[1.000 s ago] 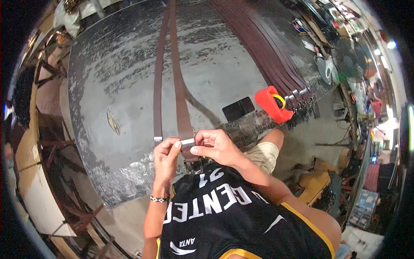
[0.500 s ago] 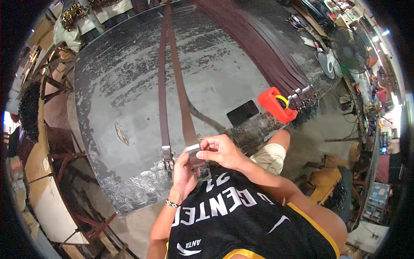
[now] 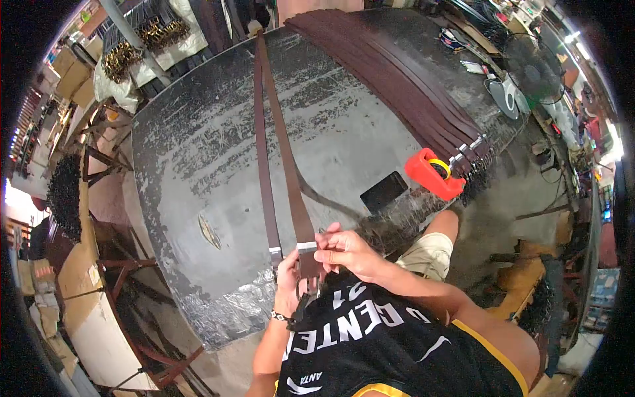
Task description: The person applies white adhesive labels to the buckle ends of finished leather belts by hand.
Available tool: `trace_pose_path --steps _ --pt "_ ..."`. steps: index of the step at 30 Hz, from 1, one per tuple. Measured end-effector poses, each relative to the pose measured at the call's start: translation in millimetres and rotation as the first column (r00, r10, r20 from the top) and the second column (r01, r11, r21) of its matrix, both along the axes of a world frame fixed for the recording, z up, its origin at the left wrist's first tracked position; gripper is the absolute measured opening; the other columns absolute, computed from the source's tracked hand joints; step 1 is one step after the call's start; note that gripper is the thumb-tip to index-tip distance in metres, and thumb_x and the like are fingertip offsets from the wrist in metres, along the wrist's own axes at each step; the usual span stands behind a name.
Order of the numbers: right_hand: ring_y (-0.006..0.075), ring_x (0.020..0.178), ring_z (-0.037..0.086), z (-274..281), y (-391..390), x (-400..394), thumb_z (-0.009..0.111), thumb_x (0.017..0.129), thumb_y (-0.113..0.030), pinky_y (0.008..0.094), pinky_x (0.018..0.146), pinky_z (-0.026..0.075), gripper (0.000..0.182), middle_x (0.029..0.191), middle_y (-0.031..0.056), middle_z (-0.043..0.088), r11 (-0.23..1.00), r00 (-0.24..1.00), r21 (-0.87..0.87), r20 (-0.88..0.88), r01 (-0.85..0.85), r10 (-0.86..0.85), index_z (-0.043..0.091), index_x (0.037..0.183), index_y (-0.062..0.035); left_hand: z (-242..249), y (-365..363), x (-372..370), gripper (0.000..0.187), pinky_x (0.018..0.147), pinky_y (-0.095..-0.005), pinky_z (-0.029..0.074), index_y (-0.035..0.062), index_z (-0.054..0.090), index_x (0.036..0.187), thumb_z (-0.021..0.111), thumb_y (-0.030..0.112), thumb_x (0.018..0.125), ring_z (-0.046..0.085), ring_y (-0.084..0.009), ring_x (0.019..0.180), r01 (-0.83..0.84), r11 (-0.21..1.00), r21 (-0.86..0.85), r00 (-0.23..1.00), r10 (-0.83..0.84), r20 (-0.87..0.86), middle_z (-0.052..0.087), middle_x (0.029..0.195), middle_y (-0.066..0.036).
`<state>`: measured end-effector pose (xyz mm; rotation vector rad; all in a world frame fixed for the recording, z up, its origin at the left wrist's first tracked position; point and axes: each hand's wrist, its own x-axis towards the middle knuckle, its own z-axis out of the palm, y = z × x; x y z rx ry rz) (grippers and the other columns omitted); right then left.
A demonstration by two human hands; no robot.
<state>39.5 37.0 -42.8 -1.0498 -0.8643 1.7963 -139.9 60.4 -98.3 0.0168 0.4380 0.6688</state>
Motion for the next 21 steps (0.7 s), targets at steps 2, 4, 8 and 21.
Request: trace_pose_path --steps 2,4,8,21 --pt "0.0084 0.067 0.06 5.3 -1.6 0.8 0.065 0.094 -0.018 0.021 0.055 0.044 0.016 0.073 -0.0006 0.059 0.998 0.997 -0.024 0.037 -0.065 0.066 0.066 0.092 -0.0015 -8.6 2.4 -7.4 0.042 0.08 -0.0436 0.054 -0.0001 0.056 0.116 0.047 0.036 0.096 0.063 -0.0336 0.098 0.083 0.982 0.171 0.991 -0.099 0.089 0.052 0.134 -0.019" --pt "0.0096 0.066 0.062 -9.0 -2.9 3.4 0.061 0.095 -0.019 0.0221 0.055 0.046 0.02 0.082 0.003 0.065 0.98 0.967 0.048 0.174 -0.195 0.184 0.068 0.094 0.0001 3.9 -2.2 -2.7 0.04 0.089 -0.047 0.047 -0.0008 0.059 0.113 0.055 0.034 0.095 0.054 -0.0328 0.115 -0.037 0.969 0.246 0.985 -0.006 0.171 0.057 0.128 -0.02" --pt "0.0099 0.069 0.062 -14.8 -2.2 4.5 0.058 0.096 -0.018 0.0229 0.056 0.046 0.021 0.095 0.0069 0.071 0.945 0.914 -0.081 0.241 -0.317 0.327 0.068 0.096 0.0 24.5 2.2 -52.2 0.023 0.09 -0.0415 0.05 0.0021 0.061 0.101 0.068 0.02 0.089 0.063 -0.0262 0.1 0.084 0.939 0.333 0.91 0.063 -0.409 0.065 0.111 -0.017" --pt "0.0126 0.063 0.064 -66.2 -1.4 -8.8 0.057 0.09 -0.013 0.0268 0.056 0.05 0.017 0.083 0.0074 0.07 0.934 0.869 -0.131 0.341 -0.334 0.358 0.067 0.09 0.0003 -17.8 -63.7 -96.4 0.017 0.053 -0.0224 0.034 0.0051 0.061 0.075 0.068 0.009 0.09 0.043 -0.0022 0.061 0.534 0.812 0.236 0.381 0.019 -0.925 0.058 0.068 0.007"
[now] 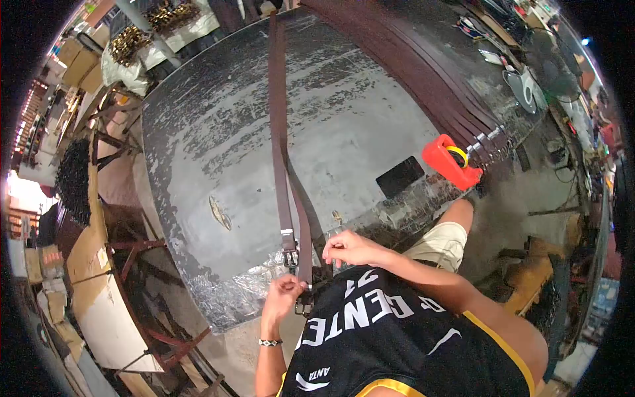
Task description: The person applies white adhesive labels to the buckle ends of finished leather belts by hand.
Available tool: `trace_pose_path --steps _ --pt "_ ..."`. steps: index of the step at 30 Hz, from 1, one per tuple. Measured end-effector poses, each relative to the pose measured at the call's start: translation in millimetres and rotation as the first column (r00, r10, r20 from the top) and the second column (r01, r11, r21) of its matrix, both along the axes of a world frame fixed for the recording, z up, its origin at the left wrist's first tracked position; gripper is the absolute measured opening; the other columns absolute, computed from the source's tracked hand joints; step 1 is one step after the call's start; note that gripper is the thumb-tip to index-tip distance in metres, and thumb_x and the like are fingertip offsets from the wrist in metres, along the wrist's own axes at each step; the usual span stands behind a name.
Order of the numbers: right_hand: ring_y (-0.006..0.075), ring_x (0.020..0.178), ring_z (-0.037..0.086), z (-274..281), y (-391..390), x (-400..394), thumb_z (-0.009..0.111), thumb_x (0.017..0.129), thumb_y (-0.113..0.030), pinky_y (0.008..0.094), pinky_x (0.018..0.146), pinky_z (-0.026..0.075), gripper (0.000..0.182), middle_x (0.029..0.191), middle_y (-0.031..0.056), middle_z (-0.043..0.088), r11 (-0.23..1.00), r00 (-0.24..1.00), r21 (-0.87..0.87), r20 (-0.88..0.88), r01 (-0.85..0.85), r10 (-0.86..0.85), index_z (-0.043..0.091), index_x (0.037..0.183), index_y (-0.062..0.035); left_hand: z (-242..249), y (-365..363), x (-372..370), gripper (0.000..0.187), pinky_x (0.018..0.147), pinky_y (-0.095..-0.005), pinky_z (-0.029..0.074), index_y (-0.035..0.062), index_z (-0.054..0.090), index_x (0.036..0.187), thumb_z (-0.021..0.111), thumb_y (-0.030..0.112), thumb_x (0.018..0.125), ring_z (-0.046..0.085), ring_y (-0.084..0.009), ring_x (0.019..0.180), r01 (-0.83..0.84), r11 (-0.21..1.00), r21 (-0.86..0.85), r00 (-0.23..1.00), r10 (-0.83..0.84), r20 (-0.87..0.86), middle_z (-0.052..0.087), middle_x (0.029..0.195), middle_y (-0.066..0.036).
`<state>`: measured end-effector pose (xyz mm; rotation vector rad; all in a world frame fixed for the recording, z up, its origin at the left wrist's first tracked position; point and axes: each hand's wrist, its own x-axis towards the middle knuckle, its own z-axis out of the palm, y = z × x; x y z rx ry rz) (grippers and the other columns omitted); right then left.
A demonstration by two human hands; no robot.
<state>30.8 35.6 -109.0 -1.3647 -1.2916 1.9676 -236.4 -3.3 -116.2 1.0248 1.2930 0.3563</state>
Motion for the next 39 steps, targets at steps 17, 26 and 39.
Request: trace_pose_path --steps 17,26,39 --pt "0.0144 0.059 0.066 -74.8 -6.5 -12.2 0.06 0.093 -0.033 0.028 0.047 0.05 0.034 0.08 0.0092 0.07 0.988 0.99 -0.148 0.124 -0.044 0.063 0.062 0.104 -0.0012 -19.7 -66.3 -63.1 0.005 0.058 -0.0231 0.046 -0.0038 0.065 0.079 0.069 -0.004 0.079 0.055 -0.0041 0.067 0.336 0.94 -0.05 0.941 -0.338 -0.034 0.064 0.072 0.003" --pt "0.023 0.062 0.066 -48.6 40.5 -64.5 0.068 0.085 -0.042 0.0402 0.054 0.052 0.048 0.078 0.0145 0.065 0.994 0.918 0.048 0.39 -0.098 0.072 0.059 0.105 0.0 57.8 -47.6 -39.0 0.018 0.072 -0.0226 0.05 -0.0054 0.069 0.09 0.067 -0.013 0.073 0.06 -0.0067 0.079 0.333 0.882 -0.335 0.933 -0.36 -0.02 0.069 0.086 -0.001" --pt "0.0205 0.069 0.068 156.7 159.6 -37.3 0.061 0.092 -0.017 0.0326 0.066 0.055 0.031 0.09 0.0205 0.07 0.851 0.701 0.222 -0.68 0.477 -0.215 0.049 0.116 -0.0021 41.6 -21.4 -56.0 0.012 0.067 -0.0349 0.048 -0.0004 0.066 0.095 0.064 0.01 0.089 0.056 -0.0171 0.072 0.239 0.965 0.107 0.971 -0.235 -0.047 0.064 0.076 -0.007"
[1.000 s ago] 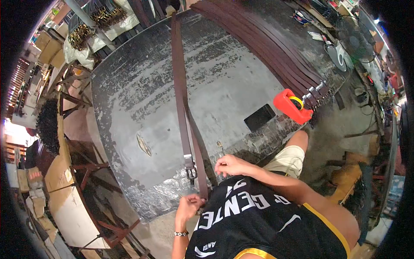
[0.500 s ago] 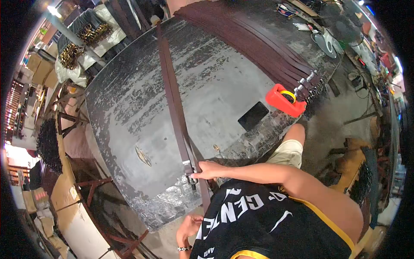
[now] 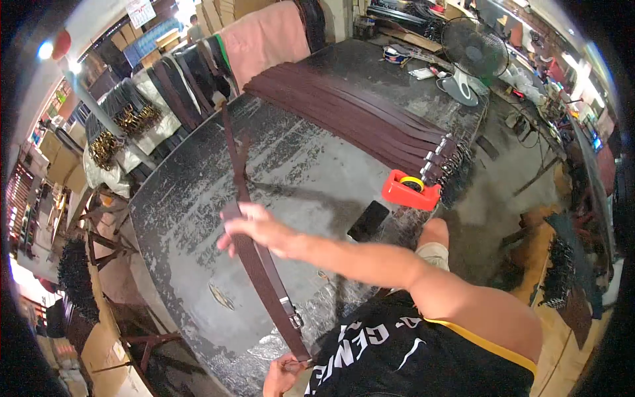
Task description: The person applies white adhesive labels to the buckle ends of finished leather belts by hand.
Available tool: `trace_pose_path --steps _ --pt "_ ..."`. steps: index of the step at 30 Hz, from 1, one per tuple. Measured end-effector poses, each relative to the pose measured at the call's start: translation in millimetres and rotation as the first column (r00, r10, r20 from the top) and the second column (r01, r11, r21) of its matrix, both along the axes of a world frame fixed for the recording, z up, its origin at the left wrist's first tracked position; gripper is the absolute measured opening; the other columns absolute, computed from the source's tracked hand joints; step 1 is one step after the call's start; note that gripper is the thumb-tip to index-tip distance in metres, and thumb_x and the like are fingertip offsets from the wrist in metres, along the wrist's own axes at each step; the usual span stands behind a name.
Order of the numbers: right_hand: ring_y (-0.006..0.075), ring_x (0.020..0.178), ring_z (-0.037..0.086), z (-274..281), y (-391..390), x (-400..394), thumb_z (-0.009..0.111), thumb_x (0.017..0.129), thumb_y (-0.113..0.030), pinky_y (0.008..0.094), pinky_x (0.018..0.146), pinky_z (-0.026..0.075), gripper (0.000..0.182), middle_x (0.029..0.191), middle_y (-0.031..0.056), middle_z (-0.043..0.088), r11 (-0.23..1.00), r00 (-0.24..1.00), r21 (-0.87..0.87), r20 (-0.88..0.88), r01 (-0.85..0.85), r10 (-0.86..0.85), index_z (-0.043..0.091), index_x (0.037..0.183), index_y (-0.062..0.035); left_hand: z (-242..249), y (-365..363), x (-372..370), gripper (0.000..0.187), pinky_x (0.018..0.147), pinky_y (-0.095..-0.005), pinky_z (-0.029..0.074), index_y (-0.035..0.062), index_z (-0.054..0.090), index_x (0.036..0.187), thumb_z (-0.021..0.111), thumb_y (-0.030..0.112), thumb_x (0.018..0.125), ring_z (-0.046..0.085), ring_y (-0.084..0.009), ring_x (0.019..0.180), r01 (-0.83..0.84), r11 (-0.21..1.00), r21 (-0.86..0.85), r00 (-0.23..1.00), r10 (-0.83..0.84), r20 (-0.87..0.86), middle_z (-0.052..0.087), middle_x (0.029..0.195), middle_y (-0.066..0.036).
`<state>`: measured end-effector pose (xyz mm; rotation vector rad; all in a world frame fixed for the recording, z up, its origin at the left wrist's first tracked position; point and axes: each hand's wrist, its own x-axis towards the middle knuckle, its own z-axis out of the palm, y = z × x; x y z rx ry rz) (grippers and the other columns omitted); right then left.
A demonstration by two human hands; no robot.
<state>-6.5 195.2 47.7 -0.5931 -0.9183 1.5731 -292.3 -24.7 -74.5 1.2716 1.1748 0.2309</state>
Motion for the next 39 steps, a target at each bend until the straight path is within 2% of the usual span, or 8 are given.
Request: trace_pose_path --steps 12,16,20,26,32,34,36,39 --pt "0.0258 0.068 0.069 164.3 104.0 42.8 0.055 0.093 -0.014 0.0378 0.063 0.057 0.018 0.09 0.0182 0.071 0.97 0.976 0.212 0.153 0.12 -0.154 0.06 0.098 0.0018 94.1 19.7 35.5 0.019 0.069 -0.0327 0.047 -0.0017 0.064 0.095 0.064 0.017 0.092 0.058 -0.016 0.073 -0.104 0.994 0.012 0.993 0.103 0.063 0.064 0.078 -0.004" --pt "0.0294 0.07 0.07 173.7 168.2 52.6 0.059 0.088 -0.005 0.0432 0.063 0.057 0.012 0.083 0.0164 0.069 0.926 0.897 0.211 0.255 0.314 -0.362 0.063 0.094 0.0039 72.5 54.1 46.7 0.014 0.066 -0.025 0.045 -0.0013 0.059 0.089 0.069 0.009 0.088 0.053 -0.0067 0.073 -0.115 0.951 0.287 0.988 0.079 0.135 0.06 0.074 -0.001" --pt "0.0269 0.078 0.07 214.4 215.9 76.5 0.058 0.087 -0.008 0.0411 0.076 0.057 0.016 0.082 0.0183 0.069 0.971 0.94 0.058 0.244 0.231 -0.238 0.066 0.089 0.0054 62.7 78.6 82.5 0.016 0.065 -0.0237 0.044 -0.0011 0.056 0.091 0.066 0.012 0.093 0.053 -0.0067 0.072 -0.26 0.891 0.372 0.953 0.176 0.245 0.057 0.075 -0.001" --pt "0.0268 0.085 0.066 254.9 177.9 66.4 0.059 0.086 0.005 0.0402 0.079 0.057 0.02 0.091 0.0157 0.065 0.864 0.97 0.479 0.088 0.157 -0.225 0.06 0.106 0.0045 54.7 91.0 96.4 0.015 0.065 -0.0231 0.044 -0.0003 0.056 0.091 0.066 0.01 0.092 0.051 -0.0058 0.072 -0.285 0.891 0.355 0.935 0.177 0.307 0.056 0.078 0.002" --pt "0.0139 0.077 0.06 96.8 165.1 52.0 0.058 0.081 0.004 0.0305 0.071 0.05 0.022 0.09 0.0037 0.064 0.856 0.843 0.427 0.31 0.29 -0.44 0.062 0.101 -0.0039 -5.6 62.1 31.3 0.011 0.061 -0.0223 0.041 0.0003 0.063 0.081 0.071 0.004 0.087 0.051 -0.0046 0.068 -0.157 0.965 0.21 0.986 0.14 0.096 0.058 0.072 0.004" --pt "0.0131 0.074 0.058 -0.2 151.6 44.3 0.059 0.083 -0.005 0.0293 0.061 0.047 0.032 0.086 0.0034 0.06 0.926 0.832 0.128 0.409 0.356 -0.376 0.059 0.115 -0.0023 4.0 43.7 15.4 0.041 0.071 -0.0343 0.046 -0.0023 0.065 0.098 0.065 0.038 0.091 0.056 -0.0163 0.074 0.133 0.988 0.083 0.988 -0.125 -0.09 0.066 0.08 -0.006" --pt "0.0156 0.071 0.056 -121.1 137.2 43.9 0.062 0.084 -0.016 0.033 0.056 0.044 0.042 0.091 0.0081 0.062 0.914 0.782 -0.181 0.592 0.363 -0.194 0.057 0.122 0.0014 -25.6 19.0 -3.0 0.037 0.081 -0.0344 0.047 -0.0023 0.064 0.108 0.065 0.031 0.092 0.059 -0.0198 0.086 0.098 0.995 -0.018 0.984 -0.1 -0.149 0.067 0.095 -0.01" --pt "0.0258 0.091 0.063 -312.5 108.1 48.4 0.067 0.077 -0.021 0.039 0.078 0.05 0.047 0.099 0.0143 0.068 0.917 0.429 -0.007 0.885 0.4 -0.18 0.061 0.119 -0.0006 -61.1 -2.6 -19.9 0.031 0.088 -0.0331 0.048 -0.0018 0.064 0.112 0.066 0.021 0.091 0.062 -0.0211 0.094 0.01 0.991 -0.13 0.984 -0.033 -0.176 0.068 0.103 -0.011"
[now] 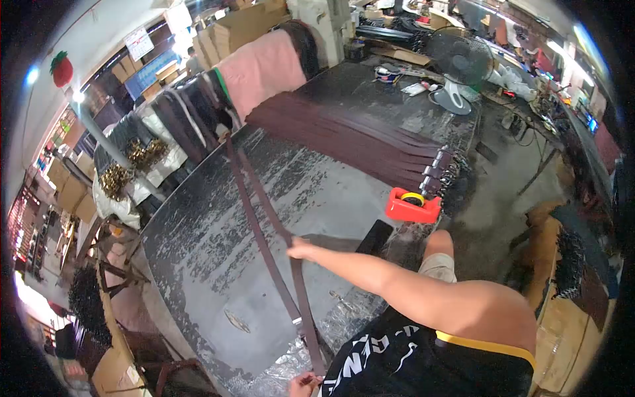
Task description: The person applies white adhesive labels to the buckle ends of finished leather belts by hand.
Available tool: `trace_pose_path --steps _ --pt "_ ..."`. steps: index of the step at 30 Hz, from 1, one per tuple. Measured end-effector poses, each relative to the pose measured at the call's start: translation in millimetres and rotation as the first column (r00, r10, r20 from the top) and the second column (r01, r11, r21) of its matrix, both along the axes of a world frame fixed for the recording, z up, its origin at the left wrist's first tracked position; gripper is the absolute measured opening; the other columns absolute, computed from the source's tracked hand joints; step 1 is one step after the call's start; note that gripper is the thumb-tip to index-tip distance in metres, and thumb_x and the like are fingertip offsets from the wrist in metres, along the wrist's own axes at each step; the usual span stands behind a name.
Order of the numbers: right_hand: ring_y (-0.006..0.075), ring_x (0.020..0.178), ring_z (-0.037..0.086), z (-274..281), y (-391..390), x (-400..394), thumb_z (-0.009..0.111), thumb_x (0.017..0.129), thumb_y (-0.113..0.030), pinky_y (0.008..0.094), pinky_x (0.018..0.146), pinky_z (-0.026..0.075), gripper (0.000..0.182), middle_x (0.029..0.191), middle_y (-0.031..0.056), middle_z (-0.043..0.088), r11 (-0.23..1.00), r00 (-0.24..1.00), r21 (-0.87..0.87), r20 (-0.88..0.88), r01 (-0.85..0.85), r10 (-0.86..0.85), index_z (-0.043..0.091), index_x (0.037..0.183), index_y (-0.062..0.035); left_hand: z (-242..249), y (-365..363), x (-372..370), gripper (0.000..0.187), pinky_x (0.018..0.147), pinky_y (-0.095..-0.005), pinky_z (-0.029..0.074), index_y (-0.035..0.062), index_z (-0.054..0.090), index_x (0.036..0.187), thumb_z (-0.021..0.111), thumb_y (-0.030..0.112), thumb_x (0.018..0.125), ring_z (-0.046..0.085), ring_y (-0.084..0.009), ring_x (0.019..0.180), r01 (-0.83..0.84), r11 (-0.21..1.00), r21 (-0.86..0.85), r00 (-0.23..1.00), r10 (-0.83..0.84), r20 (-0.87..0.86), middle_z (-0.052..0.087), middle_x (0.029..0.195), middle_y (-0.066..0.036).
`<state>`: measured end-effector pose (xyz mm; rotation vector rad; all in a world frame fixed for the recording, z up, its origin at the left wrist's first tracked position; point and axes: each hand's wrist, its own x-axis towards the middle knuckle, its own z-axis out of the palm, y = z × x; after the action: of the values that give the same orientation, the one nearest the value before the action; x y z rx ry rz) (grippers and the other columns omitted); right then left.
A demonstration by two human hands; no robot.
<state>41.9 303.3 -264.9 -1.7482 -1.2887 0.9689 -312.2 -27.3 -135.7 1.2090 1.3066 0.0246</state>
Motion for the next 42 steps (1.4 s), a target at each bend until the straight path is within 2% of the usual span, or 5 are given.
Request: trace_pose_path --steps 1,10,13,35,42 --pt "0.0259 0.103 0.063 12.9 -27.7 7.4 0.07 0.076 -0.024 0.0388 0.083 0.051 0.053 0.113 0.0158 0.066 0.967 0.998 -0.252 0.033 -0.039 0.049 0.06 0.123 -0.0036 -9.1 -1.7 -2.9 0.025 0.084 -0.0316 0.048 -0.0012 0.064 0.106 0.067 0.017 0.09 0.062 -0.0189 0.09 -0.05 0.999 -0.001 0.998 0.05 0.04 0.068 0.098 -0.009" --pt "0.0245 0.09 0.067 50.6 -129.8 31.6 0.068 0.084 -0.024 0.0368 0.078 0.053 0.044 0.105 0.0151 0.068 0.978 0.994 -0.178 -0.048 -0.109 0.102 0.06 0.121 -0.0024 -45.1 4.8 3.6 0.005 0.064 -0.0232 0.047 0.0028 0.066 0.086 0.07 0.0 0.084 0.059 -0.0072 0.068 -0.147 0.981 -0.126 0.945 0.177 0.277 0.066 0.077 0.001" --pt "0.0179 0.072 0.067 40.0 -168.8 43.9 0.062 0.087 -0.021 0.0328 0.061 0.052 0.03 0.088 0.0091 0.07 0.962 0.975 -0.186 -0.134 -0.198 0.175 0.064 0.111 -0.003 -199.6 -18.9 -75.5 0.005 0.06 -0.0222 0.045 0.0035 0.065 0.085 0.067 -0.001 0.085 0.058 -0.0072 0.067 0.043 0.978 -0.205 0.961 0.015 0.275 0.065 0.077 0.001" --pt "0.0134 0.063 0.065 51.0 -253.4 -12.0 0.058 0.091 -0.022 0.0271 0.051 0.05 0.023 0.078 0.0056 0.068 0.812 0.873 -0.355 -0.344 -0.463 0.347 0.067 0.094 -0.0011 -73.2 37.0 11.1 0.013 0.065 -0.03 0.056 -0.0011 0.062 0.096 0.067 0.001 0.084 0.065 -0.0148 0.071 -0.07 0.95 -0.303 0.942 0.163 0.292 0.071 0.093 -0.01" --pt "0.0119 0.065 0.064 42.9 -265.5 -6.7 0.058 0.091 -0.022 0.0271 0.052 0.05 0.022 0.082 0.0048 0.069 0.774 0.865 -0.419 -0.384 -0.475 0.323 0.067 0.097 -0.003 -43.8 92.6 64.3 0.008 0.055 -0.0244 0.048 -0.0004 0.065 0.084 0.065 0.007 0.087 0.06 -0.0105 0.062 -0.147 0.983 -0.107 0.931 0.174 0.319 0.066 0.074 -0.004"
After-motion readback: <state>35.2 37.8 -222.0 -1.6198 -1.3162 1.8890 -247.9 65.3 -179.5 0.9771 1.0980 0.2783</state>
